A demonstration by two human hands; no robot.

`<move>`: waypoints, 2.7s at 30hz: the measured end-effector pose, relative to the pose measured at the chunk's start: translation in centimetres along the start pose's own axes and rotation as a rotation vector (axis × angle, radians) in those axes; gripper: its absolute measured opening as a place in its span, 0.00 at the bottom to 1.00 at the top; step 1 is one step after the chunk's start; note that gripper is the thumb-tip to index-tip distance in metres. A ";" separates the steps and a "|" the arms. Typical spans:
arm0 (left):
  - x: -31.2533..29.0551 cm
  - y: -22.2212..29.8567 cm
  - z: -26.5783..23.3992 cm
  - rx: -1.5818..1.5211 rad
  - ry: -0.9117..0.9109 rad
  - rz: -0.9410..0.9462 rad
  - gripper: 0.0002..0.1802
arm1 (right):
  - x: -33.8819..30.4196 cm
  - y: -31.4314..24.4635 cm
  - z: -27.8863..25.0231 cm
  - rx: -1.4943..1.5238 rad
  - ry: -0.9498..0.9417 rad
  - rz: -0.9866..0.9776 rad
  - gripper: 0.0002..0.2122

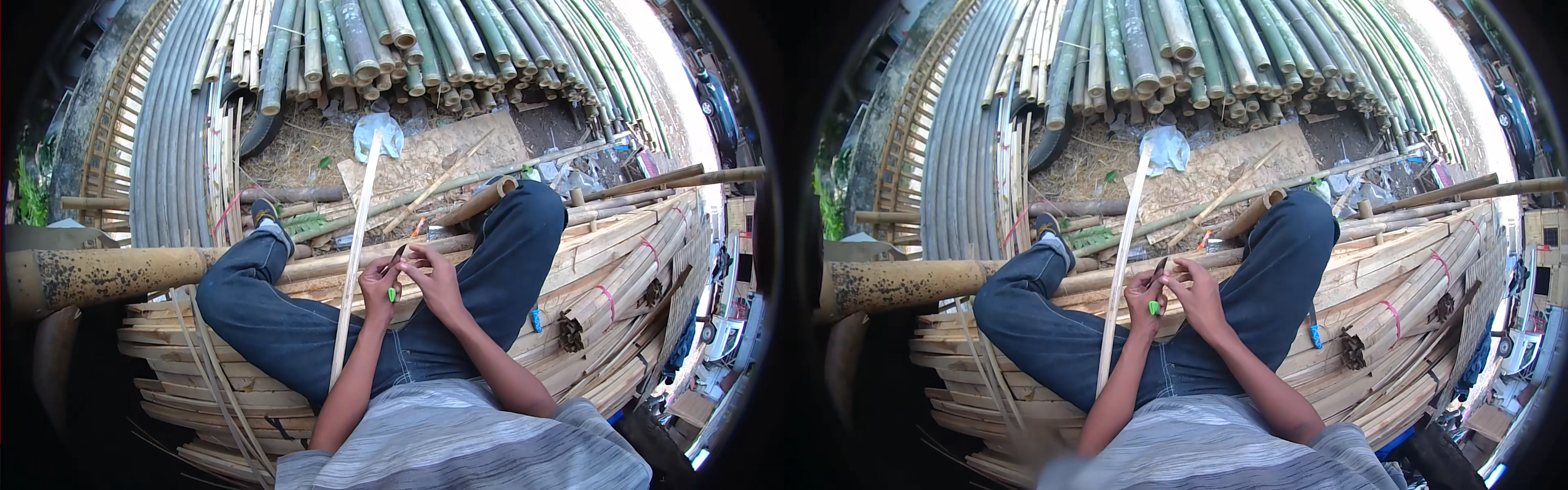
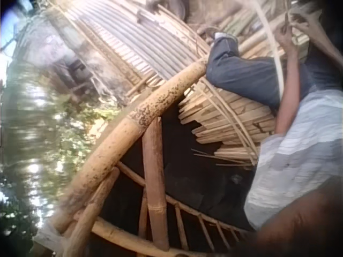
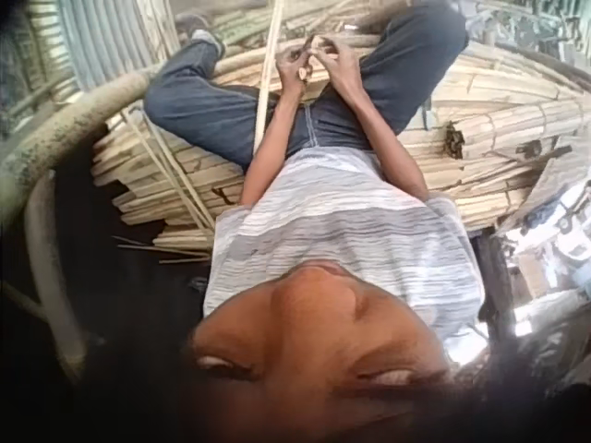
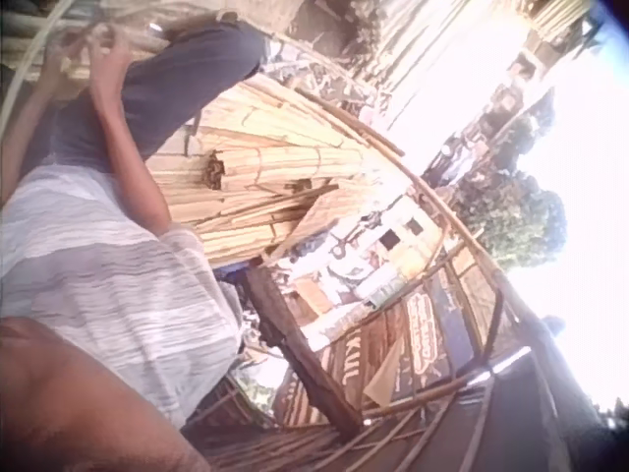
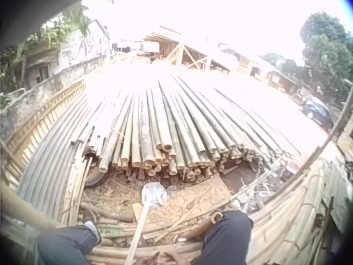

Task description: Shaving and peeling a thin strip of bamboo using a small utility knife.

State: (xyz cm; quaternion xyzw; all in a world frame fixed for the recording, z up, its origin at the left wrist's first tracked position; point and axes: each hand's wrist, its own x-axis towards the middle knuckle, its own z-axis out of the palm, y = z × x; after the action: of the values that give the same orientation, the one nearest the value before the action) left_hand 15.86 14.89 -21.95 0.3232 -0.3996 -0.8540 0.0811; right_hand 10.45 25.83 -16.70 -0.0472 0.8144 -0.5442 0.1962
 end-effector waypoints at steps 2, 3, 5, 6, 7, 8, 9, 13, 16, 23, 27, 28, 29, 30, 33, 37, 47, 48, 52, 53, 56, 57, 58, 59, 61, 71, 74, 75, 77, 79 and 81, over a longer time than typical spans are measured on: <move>-0.2 -0.4 0.2 -0.094 -0.009 -0.057 0.09 | 0.3 0.5 -0.1 0.052 0.024 0.014 0.20; 0.1 -1.0 -0.9 -0.131 -0.017 -0.068 0.09 | 0.2 -0.3 0.1 0.068 0.008 -0.006 0.17; 0.0 -1.0 -0.8 -0.138 -0.033 -0.115 0.07 | 0.2 -0.7 -0.2 0.105 0.042 0.037 0.11; 0.0 -1.1 -1.1 -0.151 -0.066 -0.108 0.05 | 0.3 -0.8 -0.3 0.111 0.037 0.037 0.10; -0.4 -0.7 -0.6 -0.151 -0.054 -0.100 0.04 | 0.2 -1.0 -0.5 0.117 0.027 0.044 0.09; -0.3 -0.7 -0.6 -0.167 -0.083 -0.092 0.04 | 0.4 -1.1 -0.8 0.119 0.048 0.031 0.09; -0.1 -0.8 -0.7 -0.183 -0.109 -0.083 0.04 | 0.5 -1.1 -1.0 0.121 -0.001 0.010 0.09; -0.9 0.9 1.4 -0.076 -0.058 -0.103 0.02 | 1.1 -1.7 -1.4 0.047 -0.069 -0.091 0.09; -1.2 1.6 2.2 -0.063 -0.127 -0.055 0.08 | 1.9 -3.1 -2.1 0.090 -0.061 -0.084 0.08; -1.5 2.4 0.3 0.031 -0.206 0.005 0.25 | 5.6 -7.6 -4.5 0.107 -0.020 -0.152 0.09; -2.2 3.2 0.1 -0.070 -0.193 0.046 0.27 | 9.4 -4.7 -3.6 0.223 0.007 -0.070 0.10; -2.4 3.5 -0.3 -0.090 -0.214 0.077 0.27 | 10.0 -3.9 -2.5 0.368 -0.020 0.070 0.11; -2.5 3.6 -0.8 -0.110 -0.238 0.105 0.26 | 10.1 -3.4 -1.4 0.512 -0.043 0.212 0.12; -2.5 3.4 -1.2 -0.100 -0.233 0.112 0.26 | 9.7 -2.9 -0.2 0.631 -0.094 0.408 0.15; -2.6 3.7 -1.9 -0.065 -0.208 0.132 0.26 | 8.9 0.3 5.0 0.663 -0.201 0.589 0.20; -2.9 3.9 -1.7 -0.071 -0.192 0.118 0.25 | 7.4 1.7 8.3 0.956 -0.445 0.472 0.15; -4.2 5.3 -0.9 -0.026 -0.254 0.149 0.25 | 10.0 -1.0 6.5 0.744 -0.052 0.330 0.10; -4.5 5.8 -0.7 -0.020 -0.244 0.144 0.26 | 10.2 -0.9 5.9 0.839 -0.052 0.356 0.10; -5.9 9.9 -0.1 -0.089 -0.227 0.174 0.27 | 8.9 -3.7 5.1 0.793 -0.155 0.303 0.10; -6.6 12.0 1.1 -0.078 -0.200 0.189 0.28 | 8.4 -3.9 5.0 0.795 -0.145 0.302 0.10; -5.9 16.8 1.9 0.077 -0.070 0.310 0.29 | 6.5 -5.0 5.7 0.732 -0.235 0.273 0.11; -5.8 18.5 2.5 0.094 -0.064 0.378 0.29 | 6.1 -4.3 6.6 0.633 -0.246 0.226 0.11; -5.0 19.7 2.0 0.100 0.034 0.412 0.28 | 5.3 -4.5 7.4 0.591 -0.288 0.222 0.12; -4.0 20.6 1.4 0.102 0.028 0.410 0.28 | 4.5 -4.4 8.0 0.549 -0.317 0.219 0.12; -1.8 22.2 0.2 0.080 0.059 0.444 0.26 | 3.1 -4.0 9.4 0.573 -0.388 0.230 0.12; 4.2 18.0 -4.5 0.051 0.182 0.452 0.13 | 3.8 -2.6 9.1 0.535 -0.487 0.197 0.14; 4.7 17.4 -5.1 0.072 0.174 0.478 0.12 | 5.2 -3.8 6.9 0.595 -0.426 0.211 0.14; 4.9 17.3 -4.9 0.072 0.166 0.474 0.12 | 5.9 -4.0 6.2 0.653 -0.370 0.171 0.14; 4.5 18.1 -4.3 0.097 0.225 0.527 0.11 | 7.3 -6.2 3.7 0.650 -0.426 0.184 0.14; 4.8 19.2 -2.8 0.125 0.165 0.547 0.12 | 9.4 -7.2 2.3 0.589 -0.380 0.058 0.13; 5.4 19.9 -2.4 0.155 0.124 0.572 0.12 | 11.7 -9.6 0.5 0.619 -0.400 0.006 0.12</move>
State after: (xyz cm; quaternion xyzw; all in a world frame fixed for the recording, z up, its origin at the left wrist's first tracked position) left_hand 10.79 -2.06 -11.05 0.2542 -0.5326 -0.7422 0.3176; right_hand -1.44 18.14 -11.32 -0.0888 0.5568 -0.7442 0.3580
